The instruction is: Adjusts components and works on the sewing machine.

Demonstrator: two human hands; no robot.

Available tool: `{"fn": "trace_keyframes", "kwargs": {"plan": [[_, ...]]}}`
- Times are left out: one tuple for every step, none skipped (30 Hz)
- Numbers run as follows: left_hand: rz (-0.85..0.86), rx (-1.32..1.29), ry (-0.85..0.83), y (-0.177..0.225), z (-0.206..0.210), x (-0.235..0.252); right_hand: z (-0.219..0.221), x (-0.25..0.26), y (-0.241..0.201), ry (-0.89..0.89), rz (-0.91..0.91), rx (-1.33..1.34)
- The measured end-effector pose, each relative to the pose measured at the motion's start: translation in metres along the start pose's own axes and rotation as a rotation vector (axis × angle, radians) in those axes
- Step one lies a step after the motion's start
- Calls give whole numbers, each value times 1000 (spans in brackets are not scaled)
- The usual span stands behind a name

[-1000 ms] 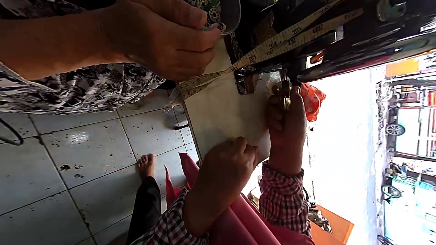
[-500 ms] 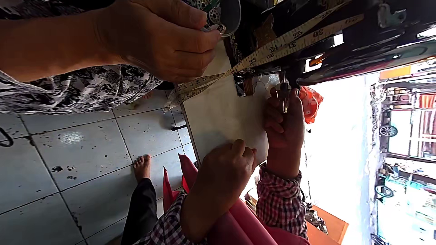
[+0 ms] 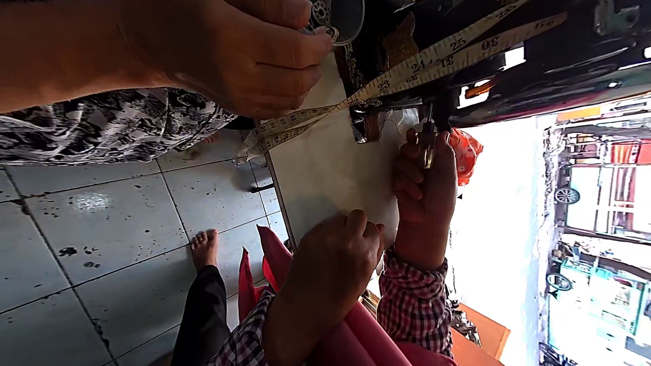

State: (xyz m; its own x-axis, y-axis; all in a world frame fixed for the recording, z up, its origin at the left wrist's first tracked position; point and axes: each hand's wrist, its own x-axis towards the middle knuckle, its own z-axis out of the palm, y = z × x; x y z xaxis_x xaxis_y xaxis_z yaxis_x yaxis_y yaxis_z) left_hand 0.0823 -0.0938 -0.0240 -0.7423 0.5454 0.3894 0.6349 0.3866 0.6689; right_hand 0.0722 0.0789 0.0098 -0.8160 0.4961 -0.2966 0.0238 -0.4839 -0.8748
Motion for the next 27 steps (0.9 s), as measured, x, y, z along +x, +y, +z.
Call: {"fn": "trace_keyframes", "kwargs": {"plan": [[1, 1, 0, 0, 0, 0, 0, 0, 0, 0, 4, -2], [0, 2, -1, 0, 0, 0, -1, 0, -1, -7, 8, 1], [0, 3, -2, 0, 0, 0, -1, 0, -1, -17, 10, 4], [-2, 3, -2, 1, 0, 0, -2, 0, -1, -28, 10, 3], [-2, 2, 0, 1, 0, 0, -2, -1, 0, -31, 9, -7], [-2, 3, 1, 1, 0, 0, -1, -1, 0, -21, 5, -23], [-4, 3, -1, 1, 0, 0, -1, 0, 0, -15, 1, -31], [-3, 4, -4, 0, -1, 0, -1, 0, 0, -13, 0, -35], [-3, 5, -6, 0, -1, 0, -1, 1, 0, -14, 1, -38], [-3, 6, -7, 0, -1, 0, -1, 1, 0, -13, 1, -34], [-4, 6, -6, 0, -1, 0, -1, 1, 0, -9, 1, -29], [-5, 7, -5, 0, 0, 0, -1, 2, 0, -5, 3, -28], [-5, 9, -4, 1, 0, 0, -1, 2, 0, 2, 3, -30], [-4, 12, -3, 1, 0, 0, -1, 2, 0, 8, 3, -36], [-2, 16, -2, 1, 0, -1, 0, 2, 0, 13, 1, -41], [1, 26, -3, 2, 0, -1, 0, 2, 0, 20, -3, -49], [5, 36, -8, 2, 0, -2, 1, 3, 0, 32, -6, -59], [8, 46, -14, 3, 0, -3, 3, 2, -1, 53, -13, -79], [12, 56, -17, 3, 0, -3, 6, 2, 0, 84, -34, -123], [14, 63, -17, 3, 0, -3, 11, 2, 1, 136, -78, -199], [16, 68, -16, 4, 0, -3, 16, 1, 4, 209, -141, -290], [17, 71, -15, 4, 0, -3, 21, 1, 8, 271, -208, -370], [19, 73, -15, 4, -1, -3, 25, 1, 12, 310, -252, -436], [22, 74, -14, 4, -1, -3, 27, 2, 15, 344, -288, -487], [25, 75, -13, 4, -1, -2, 28, 3, 17, 364, -316, -531], [26, 72, -15, 4, -1, -2, 27, 3, 18, 372, -323, -545], [25, 68, -16, 4, -1, -2, 26, 3, 16, 364, -311, -521]]}}
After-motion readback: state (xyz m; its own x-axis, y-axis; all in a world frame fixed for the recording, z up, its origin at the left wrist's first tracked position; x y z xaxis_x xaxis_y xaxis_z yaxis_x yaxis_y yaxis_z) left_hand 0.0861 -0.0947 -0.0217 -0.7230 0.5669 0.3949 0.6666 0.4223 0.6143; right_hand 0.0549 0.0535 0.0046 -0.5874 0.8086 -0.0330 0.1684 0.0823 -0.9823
